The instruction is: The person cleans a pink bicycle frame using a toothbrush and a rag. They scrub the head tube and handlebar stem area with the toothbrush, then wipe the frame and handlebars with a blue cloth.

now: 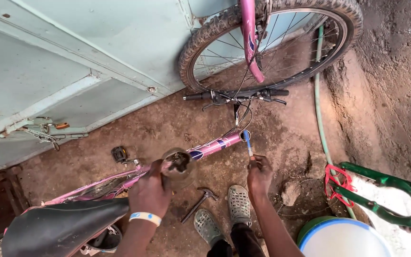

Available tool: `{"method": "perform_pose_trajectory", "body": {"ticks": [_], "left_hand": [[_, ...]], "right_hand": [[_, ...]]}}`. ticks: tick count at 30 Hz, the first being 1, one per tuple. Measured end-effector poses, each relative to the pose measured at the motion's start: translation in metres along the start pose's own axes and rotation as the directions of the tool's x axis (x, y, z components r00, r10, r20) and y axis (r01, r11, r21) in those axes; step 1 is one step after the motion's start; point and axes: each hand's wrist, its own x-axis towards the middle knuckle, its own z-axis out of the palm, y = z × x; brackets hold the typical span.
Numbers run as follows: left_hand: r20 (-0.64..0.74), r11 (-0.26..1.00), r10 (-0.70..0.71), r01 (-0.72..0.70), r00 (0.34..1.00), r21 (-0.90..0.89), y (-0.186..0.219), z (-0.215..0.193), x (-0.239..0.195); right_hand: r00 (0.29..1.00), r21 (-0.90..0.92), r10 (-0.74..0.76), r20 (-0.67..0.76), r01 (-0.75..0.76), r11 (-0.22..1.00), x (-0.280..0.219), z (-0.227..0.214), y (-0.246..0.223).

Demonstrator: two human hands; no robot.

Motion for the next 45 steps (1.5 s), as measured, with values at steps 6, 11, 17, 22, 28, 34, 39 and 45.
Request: {"method": "perform_pose_trajectory", "body": {"ticks": [6, 11, 17, 22, 28, 34, 39, 45], "left_hand": [[-0.033, 0.982, -0.023, 0.029, 0.999, 0.188, -0.062, -0.007, -0.006], [-0.099, 0.965, 0.064, -0.036, 0.993, 0.261, -0.106, 0.002, -0.015], [0.034, 0.966, 0.162, -0.166, 0.986, 0.199, -0.082, 0.008, -0.002], [0.000, 0.988, 0.154, -0.154, 0.988, -0.013, -0.026, 0.055, 0.023], [-0.090, 0.928, 0.368, -0.360, 0.925, 0.091, 0.018, 0.206, 0.088], [0.033, 0.931, 0.355, -0.356, 0.934, 0.082, 0.086, 0.142, 0.077], [0.260, 0.983, 0.180, -0.186, 0.949, -0.001, 0.082, 0.126, 0.076], [0.248, 0.989, 0.146, -0.136, 0.958, -0.058, 0.056, 0.167, 0.113]], "right_hand": [[0.994, 0.033, 0.103, 0.031, -0.104, 0.994, -0.019, -0.010, -0.024], [0.992, 0.082, 0.059, -0.112, -0.050, 0.995, -0.034, -0.016, -0.050], [0.995, -0.029, 0.087, -0.057, -0.089, 0.996, -0.002, 0.003, -0.022], [1.000, -0.096, -0.021, -0.011, 0.019, 0.995, -0.006, -0.006, -0.022], [0.989, -0.594, -0.148, -0.021, 0.107, 0.797, 0.007, -0.033, -0.070], [0.914, -0.741, -0.357, 0.193, 0.375, 0.558, -0.007, -0.043, -0.089], [0.949, -0.713, -0.302, 0.088, 0.271, 0.646, 0.008, -0.045, -0.078], [0.968, -0.656, -0.249, -0.023, 0.173, 0.734, -0.007, -0.042, -0.078]]}}
